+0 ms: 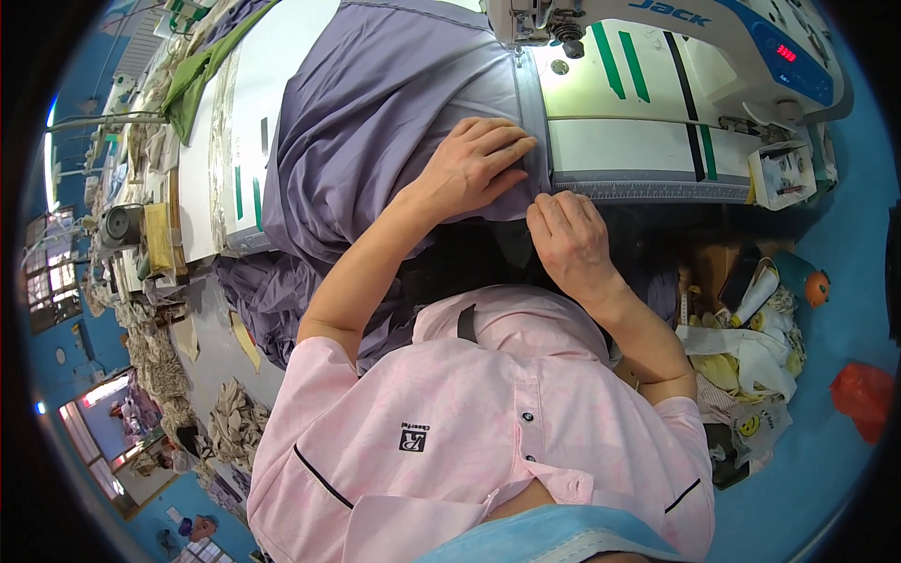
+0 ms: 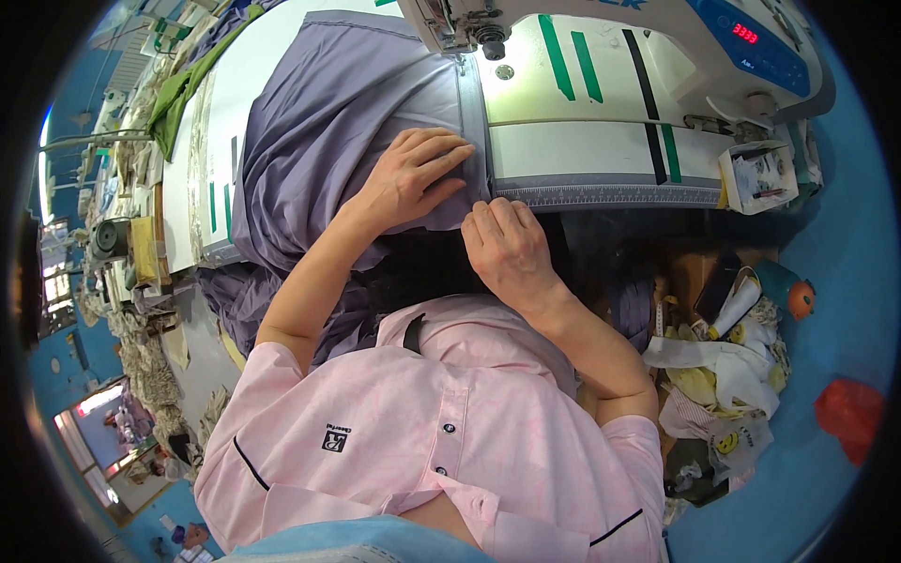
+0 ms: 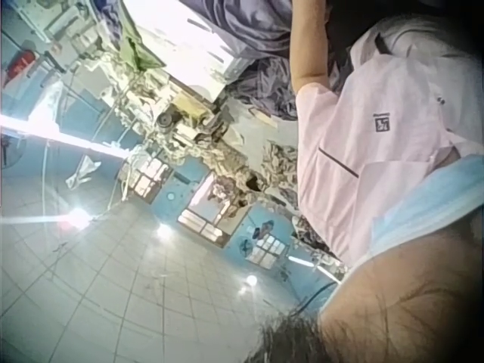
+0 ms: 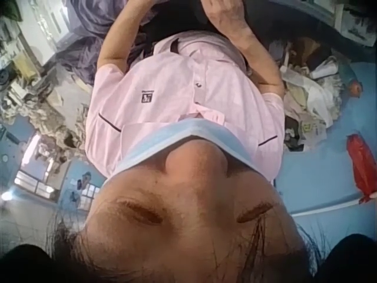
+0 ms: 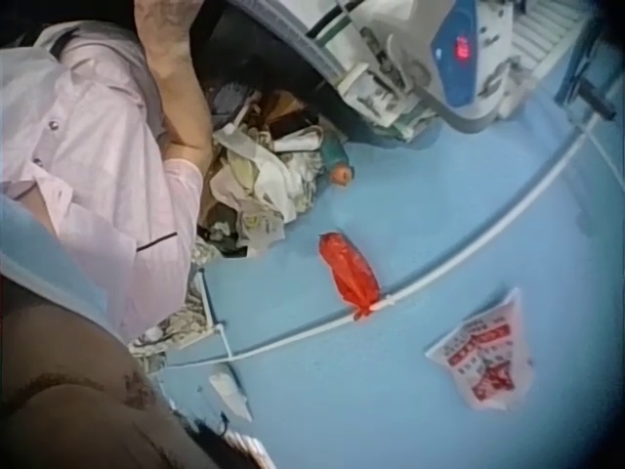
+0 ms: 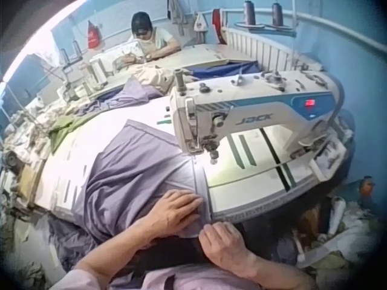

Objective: Use a sewing machine to join and hem pieces of purple fabric.

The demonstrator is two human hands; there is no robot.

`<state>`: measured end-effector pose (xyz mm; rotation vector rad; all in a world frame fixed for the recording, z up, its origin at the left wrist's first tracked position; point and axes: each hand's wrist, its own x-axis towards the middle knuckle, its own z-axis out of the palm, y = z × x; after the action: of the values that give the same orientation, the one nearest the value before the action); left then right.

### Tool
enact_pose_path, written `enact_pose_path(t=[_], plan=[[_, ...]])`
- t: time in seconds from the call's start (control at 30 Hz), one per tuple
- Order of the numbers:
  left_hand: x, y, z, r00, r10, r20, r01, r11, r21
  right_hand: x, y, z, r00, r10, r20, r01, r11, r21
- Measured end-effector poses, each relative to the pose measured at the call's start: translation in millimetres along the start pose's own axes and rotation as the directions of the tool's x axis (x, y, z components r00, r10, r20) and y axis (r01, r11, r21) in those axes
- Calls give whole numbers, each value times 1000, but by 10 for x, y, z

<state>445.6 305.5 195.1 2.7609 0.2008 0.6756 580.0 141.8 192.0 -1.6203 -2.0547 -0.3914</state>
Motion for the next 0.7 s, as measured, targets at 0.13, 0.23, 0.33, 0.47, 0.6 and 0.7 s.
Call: enact_pose_path(t=[0.13,0.23,0.33,0.47,0.6,0.7], plan=[[8,-26,-1,998,2,62,-5,998,55,14,14,2,999,10,42,-11,999,31],[14,-29,-6,996,2,87,-7,999,53,5,31,8,1000,5,28,-6,999,37],[16,-45,-13,996,-6,89,2,999,46,32,50,18,999,11,34,-13,999,48],[69,-165,-5,997,-1,81,-3,998,61,135,103,50,1000,25,-8,-25,998,66],[184,-373,5,998,12,69,-17,998,69,316,205,78,997,64,43,-67,994,82],[271,-519,22,998,36,54,-41,994,100,425,305,158,997,66,40,-69,995,76]])
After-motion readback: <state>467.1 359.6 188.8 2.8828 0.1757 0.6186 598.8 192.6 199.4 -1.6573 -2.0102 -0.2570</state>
